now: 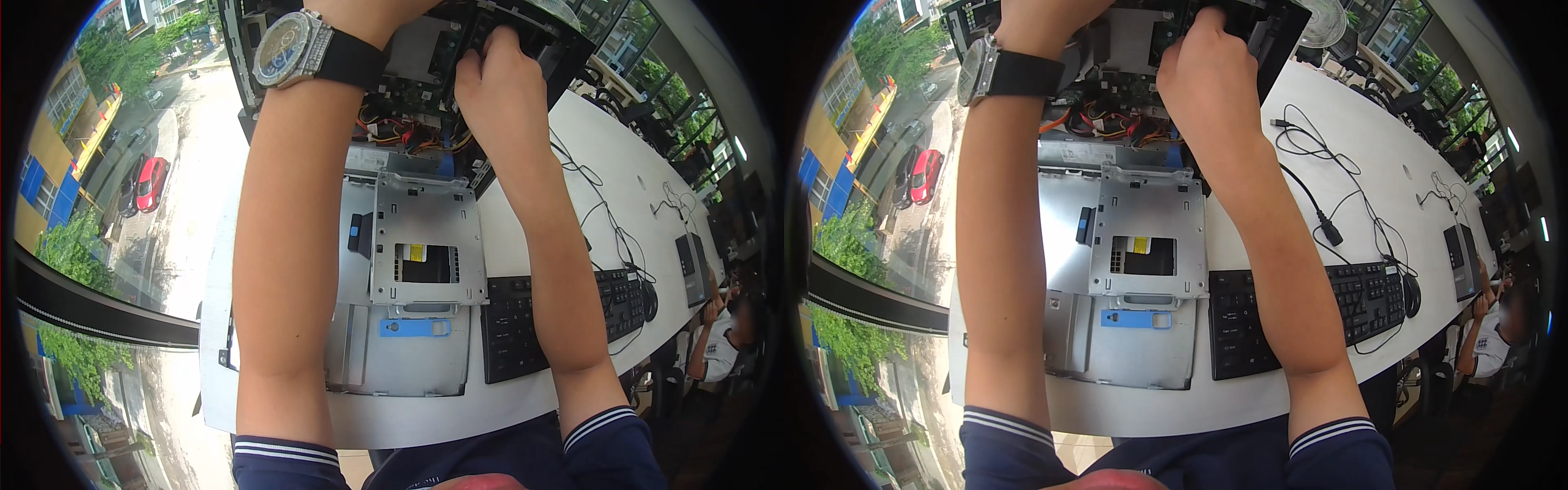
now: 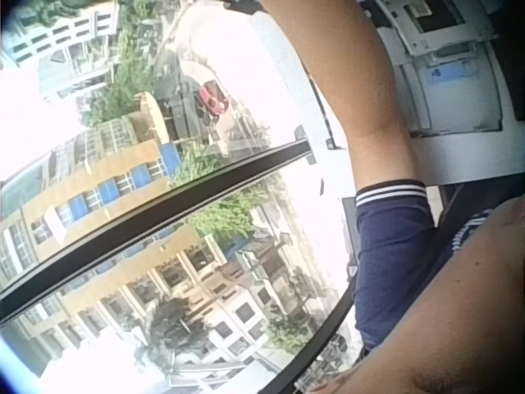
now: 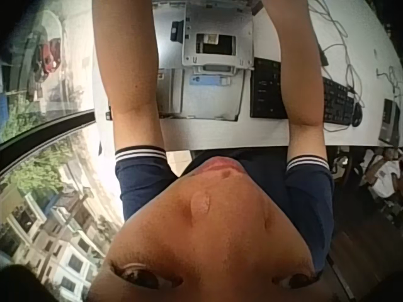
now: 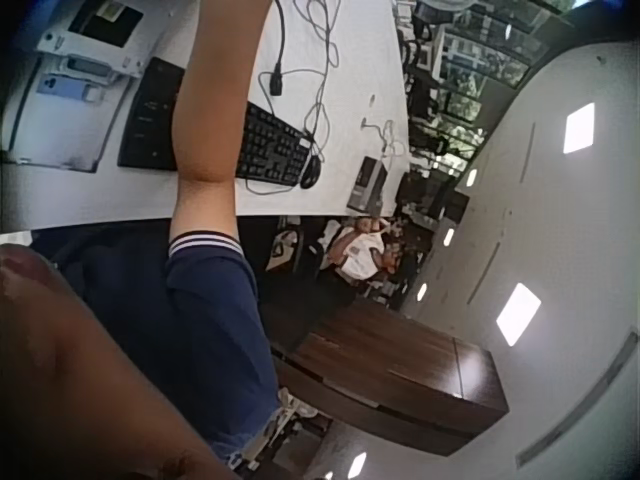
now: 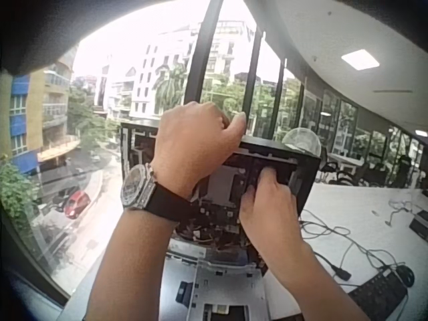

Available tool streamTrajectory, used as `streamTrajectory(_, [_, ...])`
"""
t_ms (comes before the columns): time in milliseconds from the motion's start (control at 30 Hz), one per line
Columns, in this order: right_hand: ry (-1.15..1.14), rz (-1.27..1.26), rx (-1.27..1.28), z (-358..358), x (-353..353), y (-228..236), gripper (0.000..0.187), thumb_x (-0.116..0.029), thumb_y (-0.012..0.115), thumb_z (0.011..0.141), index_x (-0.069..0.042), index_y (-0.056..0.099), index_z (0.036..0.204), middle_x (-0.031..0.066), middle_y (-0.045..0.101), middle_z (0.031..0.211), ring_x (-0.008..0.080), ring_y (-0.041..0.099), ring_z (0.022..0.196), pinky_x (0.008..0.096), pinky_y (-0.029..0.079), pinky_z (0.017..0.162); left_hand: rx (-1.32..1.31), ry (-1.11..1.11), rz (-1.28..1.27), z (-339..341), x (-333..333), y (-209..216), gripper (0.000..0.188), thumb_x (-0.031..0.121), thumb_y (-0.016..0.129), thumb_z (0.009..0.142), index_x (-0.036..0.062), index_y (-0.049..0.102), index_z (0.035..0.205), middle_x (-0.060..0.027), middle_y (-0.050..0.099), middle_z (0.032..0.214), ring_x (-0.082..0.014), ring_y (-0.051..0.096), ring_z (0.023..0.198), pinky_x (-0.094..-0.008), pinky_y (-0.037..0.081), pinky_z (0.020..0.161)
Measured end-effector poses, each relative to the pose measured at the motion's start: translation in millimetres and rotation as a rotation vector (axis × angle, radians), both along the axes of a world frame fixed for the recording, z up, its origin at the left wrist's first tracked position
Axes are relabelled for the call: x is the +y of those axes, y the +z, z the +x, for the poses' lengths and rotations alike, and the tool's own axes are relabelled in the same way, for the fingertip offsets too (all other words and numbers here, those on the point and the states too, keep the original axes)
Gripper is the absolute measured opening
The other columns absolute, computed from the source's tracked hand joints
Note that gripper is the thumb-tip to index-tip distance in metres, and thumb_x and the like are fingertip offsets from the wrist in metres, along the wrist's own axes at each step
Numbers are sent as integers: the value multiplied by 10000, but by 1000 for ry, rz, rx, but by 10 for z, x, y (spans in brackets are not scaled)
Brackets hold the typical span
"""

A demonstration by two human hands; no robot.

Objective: The person is assembling a desktop computer by installing internal components and connecting cables.

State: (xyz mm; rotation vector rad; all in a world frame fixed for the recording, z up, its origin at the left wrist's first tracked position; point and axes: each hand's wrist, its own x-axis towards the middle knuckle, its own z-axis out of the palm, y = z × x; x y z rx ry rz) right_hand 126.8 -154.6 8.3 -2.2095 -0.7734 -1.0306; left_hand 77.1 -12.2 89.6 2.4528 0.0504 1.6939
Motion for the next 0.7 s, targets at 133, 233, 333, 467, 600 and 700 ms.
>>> streamTrajectory(133, [-3, -17, -19, 39, 23, 9, 224, -145, 607, 926, 72, 570, 966, 312, 689, 834, 494, 685, 812, 500, 543, 785, -1, 15, -5, 1, -3, 7, 494, 414, 579, 918, 26, 759, 671, -219, 675, 651, -378, 702, 684, -468, 563, 720])
streamTrajectory(233, [-4, -42, 33, 52, 8, 36, 235, -161, 619, 933, 68, 574, 963, 282, 693, 795, 465, 698, 805, 477, 550, 768, 28, -8, -24, 13, 9, -2, 497, 413, 579, 915, 11, 759, 685, -230, 676, 661, -388, 701, 687, -473, 563, 730])
streamTrajectory(333, [21, -67, 129, 47, -12, 85, 234, -169, 629, 941, 58, 578, 963, 251, 692, 754, 435, 710, 794, 450, 554, 753, -76, 34, 65, 25, 25, -38, 512, 414, 569, 912, -12, 750, 692, -245, 685, 693, -397, 701, 702, -479, 563, 741])
streamTrajectory(467, [63, -35, 250, 22, 11, 133, 211, -159, 636, 947, 44, 585, 971, 245, 697, 764, 446, 708, 803, 463, 555, 764, -37, 36, 35, 58, 40, -27, 520, 414, 564, 902, -28, 739, 692, -259, 693, 726, -406, 704, 725, -485, 563, 752])
streamTrajectory(600, [-36, -93, 85, 10, 16, 153, 199, -99, 627, 903, 77, 623, 996, 290, 701, 927, 469, 687, 929, 507, 538, 838, -42, 65, 40, 77, 48, -27, 515, 409, 560, 891, -35, 731, 694, -272, 691, 737, -409, 708, 743, -493, 562, 759])
streamTrajectory(700, [-48, -117, 66, 15, -8, 157, 178, -50, 624, 887, 102, 611, 979, 324, 689, 909, 499, 670, 944, 540, 531, 862, -45, 75, 56, 94, 56, -34, 511, 405, 557, 890, -37, 734, 706, -272, 691, 737, -412, 708, 745, -494, 563, 763])
